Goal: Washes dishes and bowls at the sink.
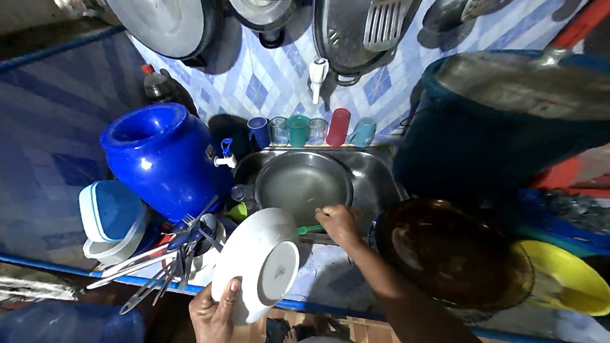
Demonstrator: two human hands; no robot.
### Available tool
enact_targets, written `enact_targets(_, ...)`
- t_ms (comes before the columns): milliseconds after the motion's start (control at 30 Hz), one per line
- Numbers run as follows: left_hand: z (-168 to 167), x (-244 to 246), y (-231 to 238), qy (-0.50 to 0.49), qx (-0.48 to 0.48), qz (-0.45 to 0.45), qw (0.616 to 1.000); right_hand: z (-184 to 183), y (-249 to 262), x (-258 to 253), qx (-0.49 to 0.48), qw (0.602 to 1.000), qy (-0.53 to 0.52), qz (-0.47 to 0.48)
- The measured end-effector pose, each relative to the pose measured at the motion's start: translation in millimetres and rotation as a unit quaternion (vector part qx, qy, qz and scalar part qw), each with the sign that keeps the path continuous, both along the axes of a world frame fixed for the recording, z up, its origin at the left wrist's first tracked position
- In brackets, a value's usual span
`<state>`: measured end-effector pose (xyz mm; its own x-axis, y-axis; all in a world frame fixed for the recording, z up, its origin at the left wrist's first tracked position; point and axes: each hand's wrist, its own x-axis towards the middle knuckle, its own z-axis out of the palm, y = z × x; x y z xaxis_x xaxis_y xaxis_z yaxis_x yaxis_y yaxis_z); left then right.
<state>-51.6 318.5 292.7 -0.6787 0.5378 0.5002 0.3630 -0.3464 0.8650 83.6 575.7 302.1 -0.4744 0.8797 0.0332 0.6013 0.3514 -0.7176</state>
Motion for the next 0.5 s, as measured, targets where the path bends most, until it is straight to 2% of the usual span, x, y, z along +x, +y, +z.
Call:
enact_targets(67, -3, -1, -2, 0.009, 0.008, -0.008, 1.000, -10, 3, -1, -0.037, 0.992, 0.111, -0.050)
enact_targets(133, -5, 0, -2, 0.018, 0.012, -0.014, 1.000, 0, -11, -14, -0.129, 0.971, 0.195, -0.044)
enact_targets(200, -5, -1, -1, 0.027, 0.013, -0.015, 0.999, 10, -30, -29, -0.223, 0.958, 0.177, -0.014)
enact_targets(267, -6, -1, -2, 0.022, 0.017, -0.010, 1.000, 4, -41, -37, -0.267, 0.956, 0.120, 0.019)
enact_targets(333, -9, -1, -2, 0.005, 0.021, -0.002, 1.000, 6, -44, -42, -0.238, 0.968, 0.078, 0.022)
enact_targets(400, -11, 1, -1, -0.022, 0.018, -0.019, 0.999, 24, -43, -43, -0.163, 0.985, 0.051, 0.024)
enact_targets(433, -8, 4, 1, -0.031, 0.010, -0.032, 0.999, 35, -43, -45, -0.115, 0.991, 0.052, 0.036)
enact_targets(500, 5, 11, 6, -0.028, -0.020, -0.036, 0.999, 50, -46, -51, 0.057, 0.989, 0.101, 0.087)
